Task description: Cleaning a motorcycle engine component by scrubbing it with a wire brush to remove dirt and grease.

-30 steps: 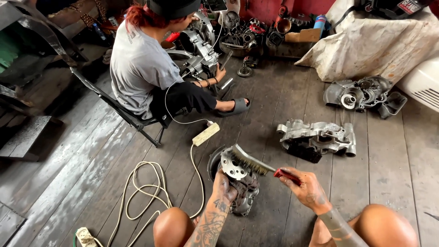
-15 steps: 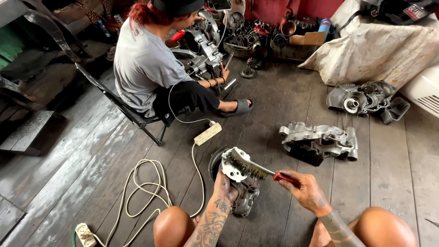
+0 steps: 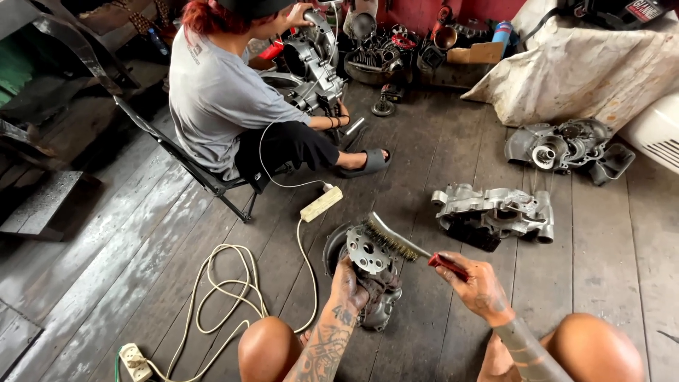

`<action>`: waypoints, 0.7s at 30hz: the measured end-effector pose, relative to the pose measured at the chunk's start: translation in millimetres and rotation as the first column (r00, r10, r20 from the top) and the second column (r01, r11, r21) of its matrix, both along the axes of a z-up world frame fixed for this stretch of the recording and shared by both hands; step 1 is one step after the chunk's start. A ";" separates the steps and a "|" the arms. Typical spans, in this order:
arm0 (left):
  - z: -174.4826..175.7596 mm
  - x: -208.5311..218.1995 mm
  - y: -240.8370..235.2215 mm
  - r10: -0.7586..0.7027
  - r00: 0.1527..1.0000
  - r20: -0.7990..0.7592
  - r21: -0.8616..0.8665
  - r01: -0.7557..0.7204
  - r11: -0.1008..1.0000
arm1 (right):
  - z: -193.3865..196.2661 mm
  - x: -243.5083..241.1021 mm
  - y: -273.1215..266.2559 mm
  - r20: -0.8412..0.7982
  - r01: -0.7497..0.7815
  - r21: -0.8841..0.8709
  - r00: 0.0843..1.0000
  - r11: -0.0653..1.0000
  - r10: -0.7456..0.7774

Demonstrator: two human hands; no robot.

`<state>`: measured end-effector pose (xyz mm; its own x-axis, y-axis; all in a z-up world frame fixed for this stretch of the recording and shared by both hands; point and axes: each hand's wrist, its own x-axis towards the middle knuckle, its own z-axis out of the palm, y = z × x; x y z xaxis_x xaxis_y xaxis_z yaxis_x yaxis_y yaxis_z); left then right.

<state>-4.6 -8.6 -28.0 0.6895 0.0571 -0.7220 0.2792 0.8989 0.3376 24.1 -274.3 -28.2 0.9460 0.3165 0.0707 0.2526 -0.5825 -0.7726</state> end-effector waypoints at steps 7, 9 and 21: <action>-2.5 1.3 0.3 -0.026 1.000 -0.009 0.000 0.026 1.000 | 11.8 -1.3 4.4 -0.052 0.070 -0.049 0.996 0.996 -0.073; 15.3 -2.4 -1.0 -0.033 0.999 -0.010 0.005 0.034 0.999 | 10.5 -3.6 3.7 -0.038 0.022 0.005 0.999 1.000 -0.022; 9.7 -1.4 0.4 -0.016 0.999 -0.032 -0.021 0.016 1.000 | 17.5 -8.1 6.2 -0.058 -0.052 0.097 0.997 0.994 0.057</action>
